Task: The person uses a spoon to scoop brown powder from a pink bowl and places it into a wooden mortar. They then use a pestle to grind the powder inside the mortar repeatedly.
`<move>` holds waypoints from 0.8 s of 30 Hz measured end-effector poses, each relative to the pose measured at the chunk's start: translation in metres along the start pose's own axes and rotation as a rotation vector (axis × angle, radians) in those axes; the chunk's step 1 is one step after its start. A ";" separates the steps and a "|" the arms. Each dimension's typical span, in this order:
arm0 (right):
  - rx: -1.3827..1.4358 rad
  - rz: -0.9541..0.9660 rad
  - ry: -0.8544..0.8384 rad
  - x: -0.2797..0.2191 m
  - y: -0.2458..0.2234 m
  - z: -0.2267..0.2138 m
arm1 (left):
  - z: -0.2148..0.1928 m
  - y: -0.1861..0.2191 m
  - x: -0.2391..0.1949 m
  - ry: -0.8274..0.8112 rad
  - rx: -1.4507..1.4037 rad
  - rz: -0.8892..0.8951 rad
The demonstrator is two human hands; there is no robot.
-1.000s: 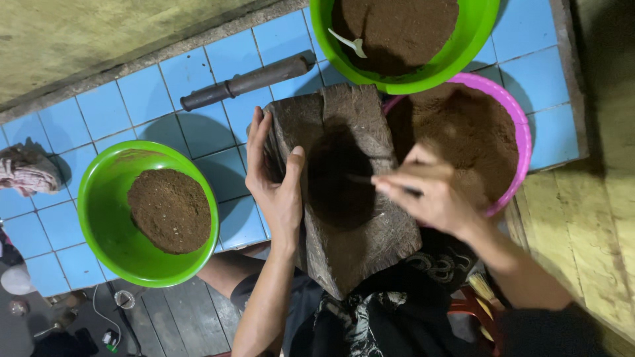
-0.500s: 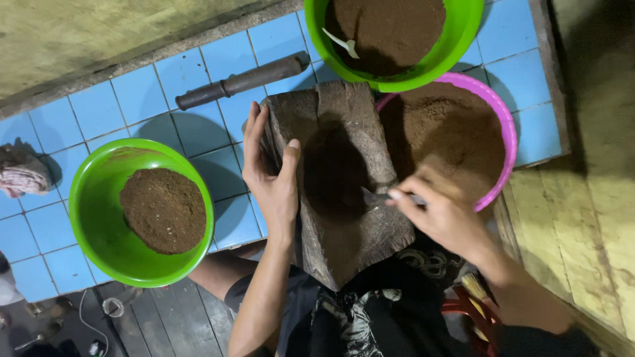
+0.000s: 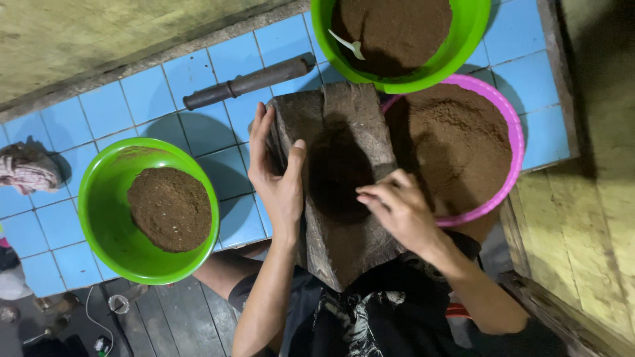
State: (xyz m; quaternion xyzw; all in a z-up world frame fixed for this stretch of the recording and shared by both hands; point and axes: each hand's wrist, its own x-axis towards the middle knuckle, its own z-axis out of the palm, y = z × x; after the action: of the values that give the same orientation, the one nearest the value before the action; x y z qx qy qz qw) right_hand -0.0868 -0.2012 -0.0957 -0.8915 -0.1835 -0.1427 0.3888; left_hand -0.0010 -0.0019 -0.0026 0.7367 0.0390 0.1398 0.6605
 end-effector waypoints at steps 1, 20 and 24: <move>0.003 0.002 -0.004 0.003 0.007 -0.006 | -0.001 0.002 0.000 0.002 0.003 -0.004; 0.128 -0.069 -0.245 0.080 0.050 -0.039 | 0.001 0.001 0.000 -0.004 -0.006 -0.003; 0.114 -0.070 -0.362 0.083 0.048 -0.041 | 0.000 0.002 0.001 0.003 0.001 0.003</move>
State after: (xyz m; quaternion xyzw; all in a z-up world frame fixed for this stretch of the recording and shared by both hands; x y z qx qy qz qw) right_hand 0.0032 -0.2442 -0.0661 -0.8721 -0.2892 0.0171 0.3944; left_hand -0.0002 -0.0019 -0.0003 0.7370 0.0391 0.1419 0.6597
